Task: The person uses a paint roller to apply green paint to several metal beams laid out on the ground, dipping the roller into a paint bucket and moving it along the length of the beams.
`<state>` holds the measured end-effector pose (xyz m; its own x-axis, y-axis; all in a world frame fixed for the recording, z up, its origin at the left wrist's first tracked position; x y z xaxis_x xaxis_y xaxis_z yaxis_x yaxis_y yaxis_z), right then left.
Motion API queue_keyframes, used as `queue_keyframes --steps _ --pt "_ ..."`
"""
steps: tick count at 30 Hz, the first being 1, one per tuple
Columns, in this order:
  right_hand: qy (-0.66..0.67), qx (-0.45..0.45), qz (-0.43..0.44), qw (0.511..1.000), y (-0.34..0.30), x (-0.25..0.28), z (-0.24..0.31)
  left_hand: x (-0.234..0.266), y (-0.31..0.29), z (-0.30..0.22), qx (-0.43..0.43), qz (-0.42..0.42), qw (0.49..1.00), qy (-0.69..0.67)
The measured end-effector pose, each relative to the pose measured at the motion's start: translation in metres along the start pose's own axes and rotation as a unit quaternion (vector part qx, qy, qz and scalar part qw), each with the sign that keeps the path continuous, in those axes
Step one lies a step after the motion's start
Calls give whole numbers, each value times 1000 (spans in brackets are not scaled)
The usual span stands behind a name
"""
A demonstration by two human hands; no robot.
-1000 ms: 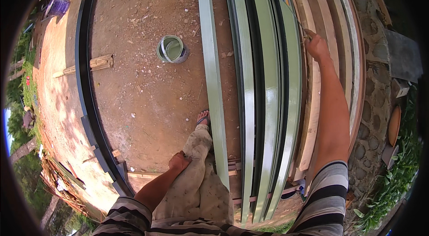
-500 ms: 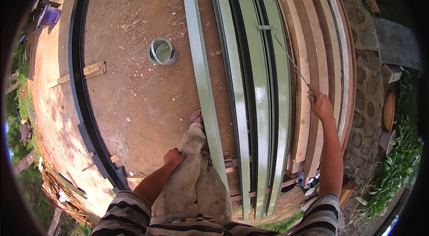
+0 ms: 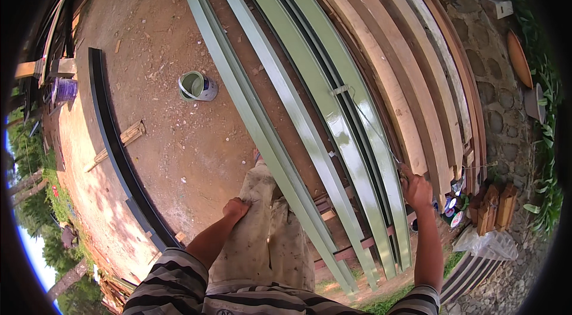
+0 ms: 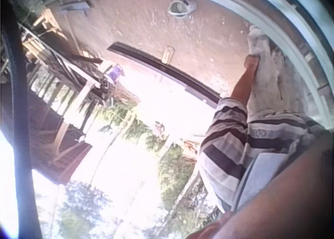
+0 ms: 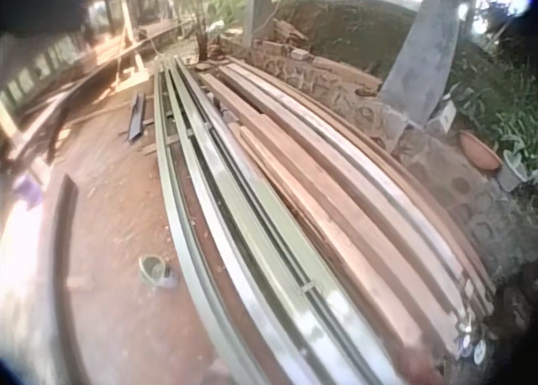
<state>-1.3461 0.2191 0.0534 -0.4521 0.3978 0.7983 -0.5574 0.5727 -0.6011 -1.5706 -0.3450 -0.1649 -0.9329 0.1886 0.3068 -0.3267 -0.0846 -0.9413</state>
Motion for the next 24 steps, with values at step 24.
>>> queue_keyframes --steps 24 --pt "96 18 -99 990 63 -2 -81 -15 0 -12 -10 -24 999 21"
Point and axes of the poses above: each hand's wrist, its own y-axis towards the middle knuckle, its own x-axis out of the back of the hand, z = x × y, the point moved 2 cm from there along y, towards the middle knuckle, and after that the axes turned 3 degrees about y, right-handed, at the moved point
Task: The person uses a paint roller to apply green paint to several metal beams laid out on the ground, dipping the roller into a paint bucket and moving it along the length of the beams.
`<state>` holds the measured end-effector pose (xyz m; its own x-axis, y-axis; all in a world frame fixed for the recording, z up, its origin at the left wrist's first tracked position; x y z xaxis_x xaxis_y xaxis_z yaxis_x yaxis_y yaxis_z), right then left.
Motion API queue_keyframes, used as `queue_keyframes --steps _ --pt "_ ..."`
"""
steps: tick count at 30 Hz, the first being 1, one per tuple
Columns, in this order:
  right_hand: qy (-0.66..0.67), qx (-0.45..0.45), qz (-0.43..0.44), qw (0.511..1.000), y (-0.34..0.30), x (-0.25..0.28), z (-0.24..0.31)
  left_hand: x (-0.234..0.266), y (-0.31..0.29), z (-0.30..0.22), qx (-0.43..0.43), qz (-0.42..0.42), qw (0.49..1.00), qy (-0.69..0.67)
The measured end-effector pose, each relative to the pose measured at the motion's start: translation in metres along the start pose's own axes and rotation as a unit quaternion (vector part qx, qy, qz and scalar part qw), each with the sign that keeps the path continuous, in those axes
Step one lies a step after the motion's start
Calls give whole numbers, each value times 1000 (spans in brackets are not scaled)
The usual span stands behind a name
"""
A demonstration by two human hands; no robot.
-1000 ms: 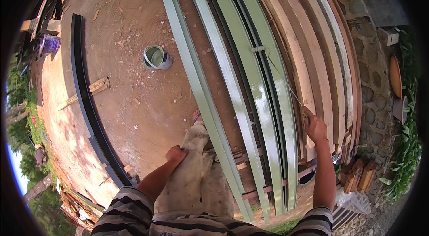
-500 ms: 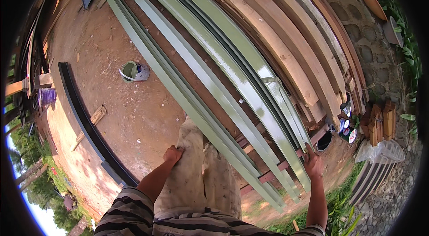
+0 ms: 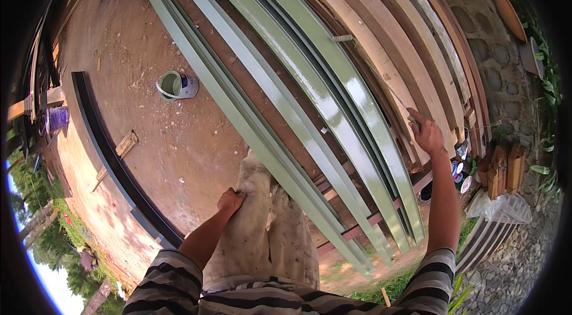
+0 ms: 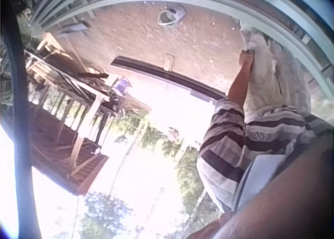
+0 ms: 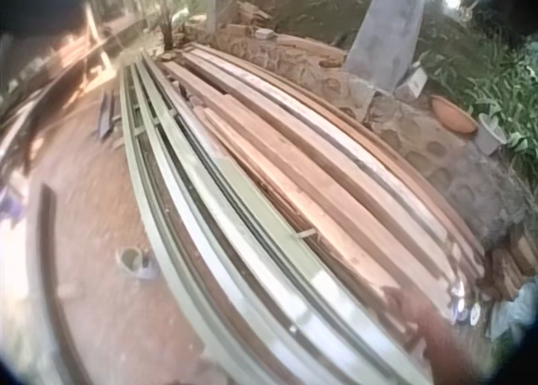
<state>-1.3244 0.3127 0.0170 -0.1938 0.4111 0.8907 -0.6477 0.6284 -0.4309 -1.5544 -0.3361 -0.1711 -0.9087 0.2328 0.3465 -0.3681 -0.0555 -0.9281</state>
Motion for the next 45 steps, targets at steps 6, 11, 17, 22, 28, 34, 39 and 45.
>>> queue_keyframes --steps 6,11,17,22,28,34,39,45 --pt "3 87 -11 996 188 26 107 25 11 11 22 55 996 -60" --pt "-11 137 -44 990 321 40 213 41 22 21 30 58 993 -95" --pt "-72 104 -49 991 411 51 326 62 30 31 53 96 988 -113" --pt "-63 79 -23 995 365 47 297 68 28 28 53 82 989 -112" --pt "-110 13 26 993 207 57 201 60 30 34 27 73 994 -82" --pt "-102 -11 62 993 29 46 37 42 21 26 4 39 999 -18" --pt "-80 -28 67 994 -122 36 -68 -3 18 23 -24 -43 999 2" --pt "-67 -93 92 989 -290 6 -183 -28 6 20 -57 -58 996 47"
Point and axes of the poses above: each hand's wrist, its own y-axis towards the middle knuckle, its own x-axis out of the back of the hand, z = x × y, the point moved 2 cm from there along y, towards the middle knuckle, and after that the axes turned 3 degrees about y, right-handed, at the moved point
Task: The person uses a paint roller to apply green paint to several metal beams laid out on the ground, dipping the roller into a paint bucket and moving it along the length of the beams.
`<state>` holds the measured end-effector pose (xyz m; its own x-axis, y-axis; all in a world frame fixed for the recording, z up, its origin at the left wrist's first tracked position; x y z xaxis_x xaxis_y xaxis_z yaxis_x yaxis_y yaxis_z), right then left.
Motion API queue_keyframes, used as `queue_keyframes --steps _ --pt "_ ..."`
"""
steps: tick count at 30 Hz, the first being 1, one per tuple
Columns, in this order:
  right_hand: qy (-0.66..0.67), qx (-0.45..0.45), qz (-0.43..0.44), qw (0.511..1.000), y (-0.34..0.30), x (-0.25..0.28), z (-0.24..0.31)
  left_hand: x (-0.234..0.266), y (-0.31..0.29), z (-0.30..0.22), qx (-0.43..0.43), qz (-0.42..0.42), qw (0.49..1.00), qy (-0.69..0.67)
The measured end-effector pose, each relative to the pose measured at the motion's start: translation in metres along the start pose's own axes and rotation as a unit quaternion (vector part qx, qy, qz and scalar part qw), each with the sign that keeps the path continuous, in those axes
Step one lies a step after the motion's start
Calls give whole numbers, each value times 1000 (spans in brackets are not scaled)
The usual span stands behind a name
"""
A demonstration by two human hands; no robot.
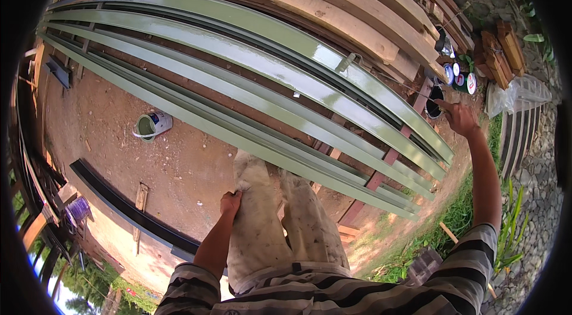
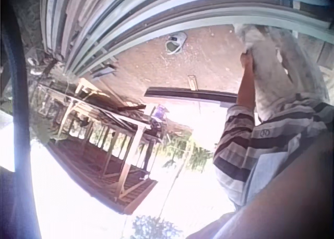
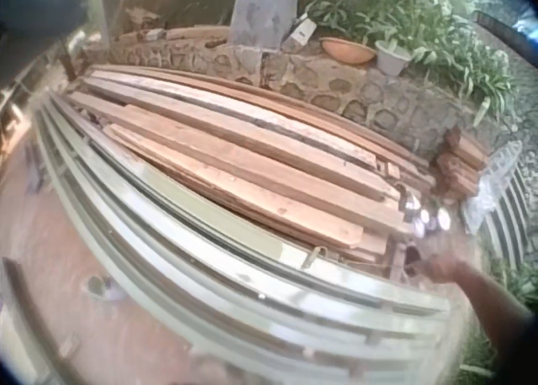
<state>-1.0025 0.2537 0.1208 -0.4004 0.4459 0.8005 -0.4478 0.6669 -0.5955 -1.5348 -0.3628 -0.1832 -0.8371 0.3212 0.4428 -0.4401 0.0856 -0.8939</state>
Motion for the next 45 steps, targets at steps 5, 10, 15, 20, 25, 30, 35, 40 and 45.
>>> queue_keyframes --steps 5,10,15,20,25,30,35,40,45 --pt "-26 -100 48 993 -100 -50 -80 -7 -8 -12 -14 -16 998 64" --pt "-25 -193 110 975 -174 -78 -127 -14 -16 -20 -4 -36 995 96" --pt "-14 -229 112 967 -220 -101 -154 -16 -29 -32 -43 -47 994 85" --pt "-3 -208 84 974 -195 -93 -148 -23 -7 -20 -38 -27 993 107" --pt "-19 -220 122 968 -202 -106 -185 -25 -18 -33 -35 -40 992 114" --pt "-31 -264 176 948 -248 -106 -199 -25 -14 -18 -17 -47 993 109" --pt "16 -235 121 964 -258 -116 -169 -23 -21 -31 -1 -58 994 96" --pt "84 -205 74 972 -214 -140 -117 -20 -23 -35 -8 -47 993 106" --pt "171 -262 62 948 -250 -189 -82 -24 -21 -25 -11 -49 995 85"
Point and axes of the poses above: each hand's wrist, its own y-axis towards the middle knuckle, its own x-axis out of the back of the hand, z = x × y, the point moved 2 cm from there along y, towards the middle knuckle, and after that the axes turned 3 degrees about y, right-handed, at the moved point
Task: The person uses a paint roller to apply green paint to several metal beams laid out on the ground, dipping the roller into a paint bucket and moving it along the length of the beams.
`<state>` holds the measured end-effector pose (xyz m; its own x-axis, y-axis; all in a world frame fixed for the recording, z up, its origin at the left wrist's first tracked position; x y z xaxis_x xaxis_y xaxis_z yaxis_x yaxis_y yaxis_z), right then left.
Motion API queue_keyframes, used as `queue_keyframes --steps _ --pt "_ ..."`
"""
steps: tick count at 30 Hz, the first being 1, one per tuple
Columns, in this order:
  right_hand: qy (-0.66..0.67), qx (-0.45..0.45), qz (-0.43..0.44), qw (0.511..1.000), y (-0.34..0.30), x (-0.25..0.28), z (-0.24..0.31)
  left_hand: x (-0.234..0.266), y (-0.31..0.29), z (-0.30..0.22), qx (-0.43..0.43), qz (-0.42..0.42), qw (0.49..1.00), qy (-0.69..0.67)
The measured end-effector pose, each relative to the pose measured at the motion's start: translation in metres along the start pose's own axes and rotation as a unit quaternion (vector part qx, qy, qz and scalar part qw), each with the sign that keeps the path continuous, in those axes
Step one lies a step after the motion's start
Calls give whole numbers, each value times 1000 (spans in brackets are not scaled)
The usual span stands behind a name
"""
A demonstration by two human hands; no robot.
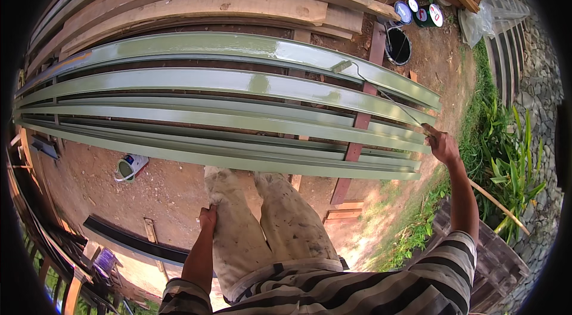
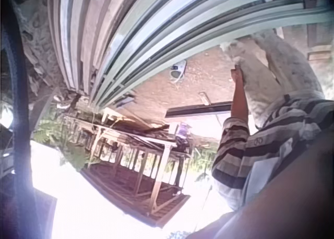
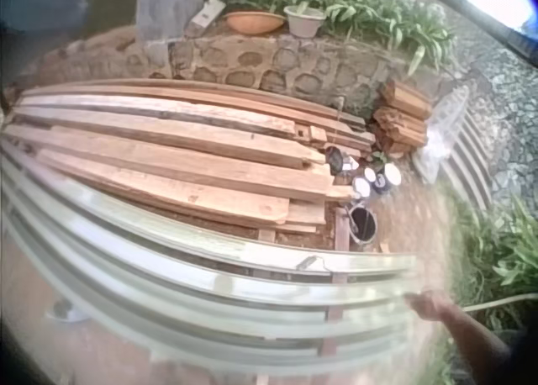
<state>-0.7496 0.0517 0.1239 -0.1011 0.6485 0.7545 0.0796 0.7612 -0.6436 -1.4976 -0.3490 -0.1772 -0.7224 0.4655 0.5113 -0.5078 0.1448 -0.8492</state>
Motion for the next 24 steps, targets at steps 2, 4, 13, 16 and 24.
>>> queue_keyframes --steps 2,4,13,16,24 --pt "40 -16 -49 998 -40 -39 -16 -2 1 1 -1 0 1000 2" --pt "108 -89 -53 989 -74 -81 -14 -5 6 4 6 -3 1000 9" --pt "228 -247 -187 923 -87 -185 -43 1 8 -12 -41 0 999 33" --pt "314 -352 -115 874 -47 -184 -42 11 1 -5 -41 -12 999 32" --pt "494 -379 -77 779 25 -182 -70 -1 7 -1 -51 -15 997 49"
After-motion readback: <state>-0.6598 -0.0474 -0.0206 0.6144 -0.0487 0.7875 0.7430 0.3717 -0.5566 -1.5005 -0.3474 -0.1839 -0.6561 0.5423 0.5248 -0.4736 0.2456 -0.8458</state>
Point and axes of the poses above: each hand's wrist, its own y-axis towards the middle knuckle, its own x-axis out of the back of the hand, z = x × y, the point moved 2 cm from there along y, towards the middle knuckle, and after that the axes turned 3 degrees about y, right-handed, at the moved point
